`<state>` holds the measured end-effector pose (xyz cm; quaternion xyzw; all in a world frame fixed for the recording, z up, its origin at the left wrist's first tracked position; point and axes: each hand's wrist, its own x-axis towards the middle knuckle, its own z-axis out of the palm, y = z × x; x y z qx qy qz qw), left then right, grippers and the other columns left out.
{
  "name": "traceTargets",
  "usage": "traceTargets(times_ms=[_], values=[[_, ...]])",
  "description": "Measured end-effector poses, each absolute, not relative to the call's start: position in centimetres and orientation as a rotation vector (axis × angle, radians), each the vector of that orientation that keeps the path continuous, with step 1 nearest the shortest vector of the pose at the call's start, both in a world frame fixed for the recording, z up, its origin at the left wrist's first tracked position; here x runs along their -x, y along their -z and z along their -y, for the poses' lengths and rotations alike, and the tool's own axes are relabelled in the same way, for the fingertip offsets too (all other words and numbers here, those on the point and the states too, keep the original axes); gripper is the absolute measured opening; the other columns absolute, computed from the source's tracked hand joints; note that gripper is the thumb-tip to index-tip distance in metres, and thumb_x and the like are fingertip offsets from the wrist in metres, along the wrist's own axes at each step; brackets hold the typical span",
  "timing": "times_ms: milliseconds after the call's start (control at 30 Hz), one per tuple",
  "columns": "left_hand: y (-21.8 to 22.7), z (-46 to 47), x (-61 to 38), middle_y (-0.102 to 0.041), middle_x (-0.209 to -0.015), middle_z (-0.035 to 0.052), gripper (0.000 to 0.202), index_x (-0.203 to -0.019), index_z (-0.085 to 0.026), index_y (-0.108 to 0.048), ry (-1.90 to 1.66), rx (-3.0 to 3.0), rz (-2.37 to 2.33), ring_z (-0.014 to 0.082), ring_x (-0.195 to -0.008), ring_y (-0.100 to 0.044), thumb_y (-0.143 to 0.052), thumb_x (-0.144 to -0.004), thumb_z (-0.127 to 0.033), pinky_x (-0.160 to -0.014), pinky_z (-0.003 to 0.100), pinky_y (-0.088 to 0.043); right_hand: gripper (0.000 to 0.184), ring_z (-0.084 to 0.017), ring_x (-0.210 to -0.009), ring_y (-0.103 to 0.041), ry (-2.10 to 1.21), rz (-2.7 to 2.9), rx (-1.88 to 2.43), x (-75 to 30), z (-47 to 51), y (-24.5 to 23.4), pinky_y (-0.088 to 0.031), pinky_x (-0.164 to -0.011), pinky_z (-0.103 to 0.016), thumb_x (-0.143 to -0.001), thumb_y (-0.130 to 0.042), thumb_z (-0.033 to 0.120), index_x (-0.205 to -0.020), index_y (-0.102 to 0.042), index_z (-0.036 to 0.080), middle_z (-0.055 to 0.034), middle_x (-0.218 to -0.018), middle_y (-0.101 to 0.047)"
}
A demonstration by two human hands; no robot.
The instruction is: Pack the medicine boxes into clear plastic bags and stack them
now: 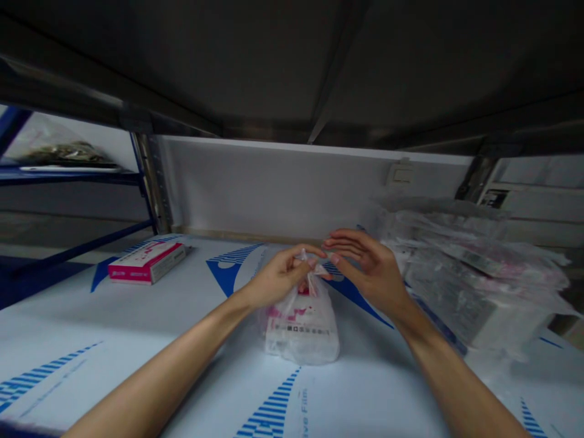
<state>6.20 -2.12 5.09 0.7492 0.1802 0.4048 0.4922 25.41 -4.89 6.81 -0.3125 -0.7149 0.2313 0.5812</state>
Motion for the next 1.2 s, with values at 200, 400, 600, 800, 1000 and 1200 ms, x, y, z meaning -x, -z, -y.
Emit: traceTargets(times_ms=[200, 400, 600, 800, 1000, 1200], values=[[-5.0, 2.3, -5.7, -0.045, -0.055, -0.009, 0.035, -0.115, -0.02, -0.051, -0.994, -1.889, -0.469, 0.0072, -0.047, -0.04, -0.056, -0.097, -0.049, -0.046, 0.019, -0.03, 0.021, -0.019, -0.077, -0.071, -0.627, 1.802, 0.878, -25.7, 5.0, -6.1, -0.06, -0.076, -0.036, -0.078, -0.078, 0.042, -0.086, -0.076, 0.023, -0.0029, -0.083, -0.077], [-5.3, 2.7, -6.0, -0.064, -0.068, -0.0033, 0.034, -0.105, -0.021, -0.044, -1.004, -1.802, -0.418, 0.0077, -0.049, -0.054, -0.063, -0.093, -0.046, -0.047, 0.019, -0.041, 0.025, -0.017, -0.071, -0.062, -0.461, 1.891, 0.889, -25.4, 5.1, -5.9, -0.049, -0.067, -0.03, -0.089, -0.067, 0.044, -0.078, -0.07, 0.021, -0.0021, -0.075, -0.069], [-4.9, 2.3, -5.9, -0.066, -0.086, -0.0004, 0.045, -0.117, -0.022, -0.048, -1.111, -1.626, -0.496, 0.0143, -0.069, -0.071, -0.076, -0.083, -0.029, -0.064, 0.028, -0.057, 0.021, -0.019, -0.084, -0.059, -0.413, 1.925, 0.814, -25.5, 5.3, -5.7, -0.048, -0.078, -0.034, -0.084, -0.074, 0.044, -0.077, -0.073, 0.024, -0.003, -0.085, -0.062], [-5.6, 2.9, -5.1, -0.065, -0.098, 0.0012, 0.026, -0.106, -0.019, -0.06, -1.134, -1.905, -0.564, 0.0082, -0.064, -0.063, -0.072, -0.083, -0.021, -0.06, 0.023, -0.052, 0.011, -0.025, -0.114, -0.059, -0.397, 2.013, 0.803, -24.9, 4.7, -4.3, -0.046, -0.101, -0.044, -0.08, -0.078, 0.031, -0.077, -0.07, 0.024, -0.0055, -0.118, -0.064], [-6.8, 3.4, -3.3, -0.068, -0.097, 0.004, 0.016, -0.094, -0.02, -0.069, -1.08, -2.756, -0.584, 0.0161, -0.088, -0.065, -0.055, -0.092, -0.013, -0.082, 0.03, -0.053, 0.03, -0.019, -0.089, -0.065, -0.541, 1.901, 0.865, -24.3, 3.9, -2.4, -0.053, -0.081, -0.034, -0.081, -0.075, 0.032, -0.105, -0.058, 0.028, -0.0025, -0.102, -0.069], [-6.1, 3.8, -3.3, -0.066, -0.117, 0.0085, 0.029, -0.102, -0.02, -0.07, -1.057, -3.183, -0.687, 0.0194, -0.099, -0.066, -0.041, -0.101, -0.017, -0.079, 0.03, -0.055, 0.037, -0.02, -0.087, -0.069, -1.07, 1.752, 0.743, -24.1, 4.2, -3.3, -0.054, -0.079, -0.034, -0.079, -0.073, 0.039, -0.115, -0.069, 0.03, -0.0012, -0.094, -0.075]])
